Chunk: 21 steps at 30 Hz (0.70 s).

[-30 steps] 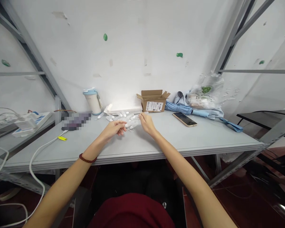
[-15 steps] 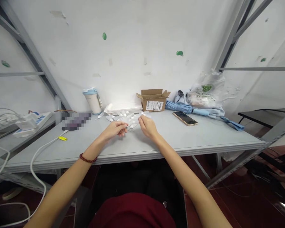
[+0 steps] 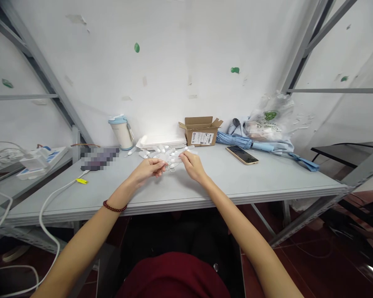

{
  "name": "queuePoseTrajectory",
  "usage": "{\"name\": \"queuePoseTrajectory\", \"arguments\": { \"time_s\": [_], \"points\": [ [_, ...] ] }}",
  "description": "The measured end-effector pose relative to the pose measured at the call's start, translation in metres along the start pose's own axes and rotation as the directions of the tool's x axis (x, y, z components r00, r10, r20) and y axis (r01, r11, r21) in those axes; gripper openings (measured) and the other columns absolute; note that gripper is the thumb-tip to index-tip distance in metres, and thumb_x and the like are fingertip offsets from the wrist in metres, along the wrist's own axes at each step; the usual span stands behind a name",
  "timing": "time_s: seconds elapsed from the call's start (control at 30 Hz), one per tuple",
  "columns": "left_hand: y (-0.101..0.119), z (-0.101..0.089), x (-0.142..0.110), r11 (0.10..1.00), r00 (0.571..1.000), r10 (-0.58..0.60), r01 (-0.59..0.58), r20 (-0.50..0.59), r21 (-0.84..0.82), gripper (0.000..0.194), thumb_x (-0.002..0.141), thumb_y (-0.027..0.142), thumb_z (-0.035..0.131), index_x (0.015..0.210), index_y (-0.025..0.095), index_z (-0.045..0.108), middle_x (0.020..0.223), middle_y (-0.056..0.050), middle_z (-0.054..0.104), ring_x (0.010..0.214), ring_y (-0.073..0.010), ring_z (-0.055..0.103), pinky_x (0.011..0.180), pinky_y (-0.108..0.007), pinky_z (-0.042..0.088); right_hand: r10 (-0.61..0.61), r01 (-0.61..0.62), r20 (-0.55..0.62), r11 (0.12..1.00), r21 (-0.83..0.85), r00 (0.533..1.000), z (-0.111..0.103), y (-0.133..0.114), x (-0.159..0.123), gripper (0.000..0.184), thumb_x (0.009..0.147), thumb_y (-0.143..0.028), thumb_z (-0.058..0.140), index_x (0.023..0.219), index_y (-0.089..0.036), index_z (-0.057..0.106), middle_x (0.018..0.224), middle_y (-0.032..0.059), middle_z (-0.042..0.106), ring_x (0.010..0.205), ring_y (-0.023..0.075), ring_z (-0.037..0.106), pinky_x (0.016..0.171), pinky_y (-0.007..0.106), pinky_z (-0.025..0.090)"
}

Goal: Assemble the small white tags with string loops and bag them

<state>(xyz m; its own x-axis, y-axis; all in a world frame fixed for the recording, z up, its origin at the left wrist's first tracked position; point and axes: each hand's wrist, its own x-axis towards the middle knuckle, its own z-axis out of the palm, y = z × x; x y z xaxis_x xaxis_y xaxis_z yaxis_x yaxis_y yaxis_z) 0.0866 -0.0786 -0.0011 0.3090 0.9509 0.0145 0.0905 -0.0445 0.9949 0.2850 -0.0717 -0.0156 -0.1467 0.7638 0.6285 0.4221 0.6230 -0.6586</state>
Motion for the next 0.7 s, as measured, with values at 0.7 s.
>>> {"name": "queuePoseTrajectory", "arguments": {
  "time_s": [0.7],
  "points": [
    [-0.0009,-0.0024,0.0011,0.994,0.998,-0.026,0.033,0.062,-0.109,0.031,0.066,0.040,0.076,0.074,0.011,0.067,0.066,-0.002,0.060,0.052,-0.0065,0.046,0.053,-0.021,0.038,-0.005,0.006,0.073,1.000,-0.008,0.997,0.0011,-0.0004,0.0000,0.029,0.090,-0.034,0.035,0.068,-0.020,0.047,0.062,-0.0018,0.045,0.061,0.0128,0.042,0.062,0.026,0.033]
  ]
}}
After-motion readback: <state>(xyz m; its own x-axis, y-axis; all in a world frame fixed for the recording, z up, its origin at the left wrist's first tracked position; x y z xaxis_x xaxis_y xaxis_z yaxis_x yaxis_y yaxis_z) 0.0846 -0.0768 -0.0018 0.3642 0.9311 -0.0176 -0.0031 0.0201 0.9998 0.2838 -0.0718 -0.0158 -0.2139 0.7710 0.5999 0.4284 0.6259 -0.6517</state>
